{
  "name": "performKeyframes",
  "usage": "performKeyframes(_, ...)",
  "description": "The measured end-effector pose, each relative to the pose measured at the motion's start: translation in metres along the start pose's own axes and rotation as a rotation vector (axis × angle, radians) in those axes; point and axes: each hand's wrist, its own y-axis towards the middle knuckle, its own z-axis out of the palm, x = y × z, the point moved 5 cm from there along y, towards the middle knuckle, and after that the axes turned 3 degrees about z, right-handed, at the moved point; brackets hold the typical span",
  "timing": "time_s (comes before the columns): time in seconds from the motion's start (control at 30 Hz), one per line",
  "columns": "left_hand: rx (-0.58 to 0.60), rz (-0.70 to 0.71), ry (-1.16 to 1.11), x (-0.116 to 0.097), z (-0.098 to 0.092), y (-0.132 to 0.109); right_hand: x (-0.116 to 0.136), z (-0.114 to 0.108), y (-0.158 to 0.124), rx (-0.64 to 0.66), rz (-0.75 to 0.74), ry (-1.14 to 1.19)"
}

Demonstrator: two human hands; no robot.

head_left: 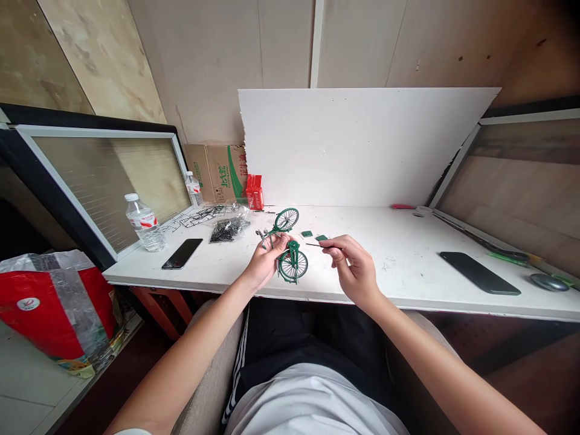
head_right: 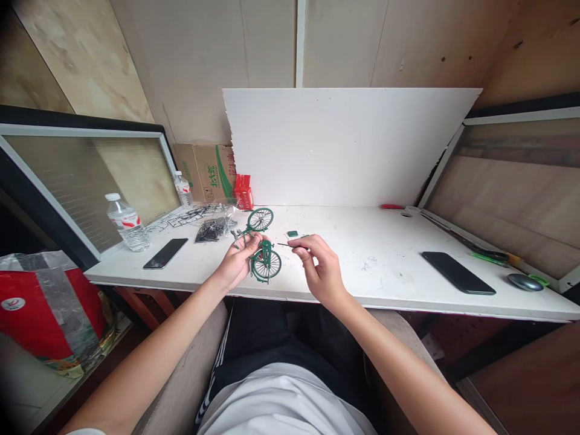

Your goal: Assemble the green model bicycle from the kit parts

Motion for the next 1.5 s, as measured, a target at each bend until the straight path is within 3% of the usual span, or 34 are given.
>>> performKeyframes(1.17,-0.012,-0.001,0.025,0.003,0.004,-0.004,0.011,0.000,0.001,0.023,-0.017,-0.013)
performKeyframes(1.5,0.054,0.026,0.103,0.003,0.011,-0.007,0.025,0.011,-0.003,0.101,-0.201,-0.133)
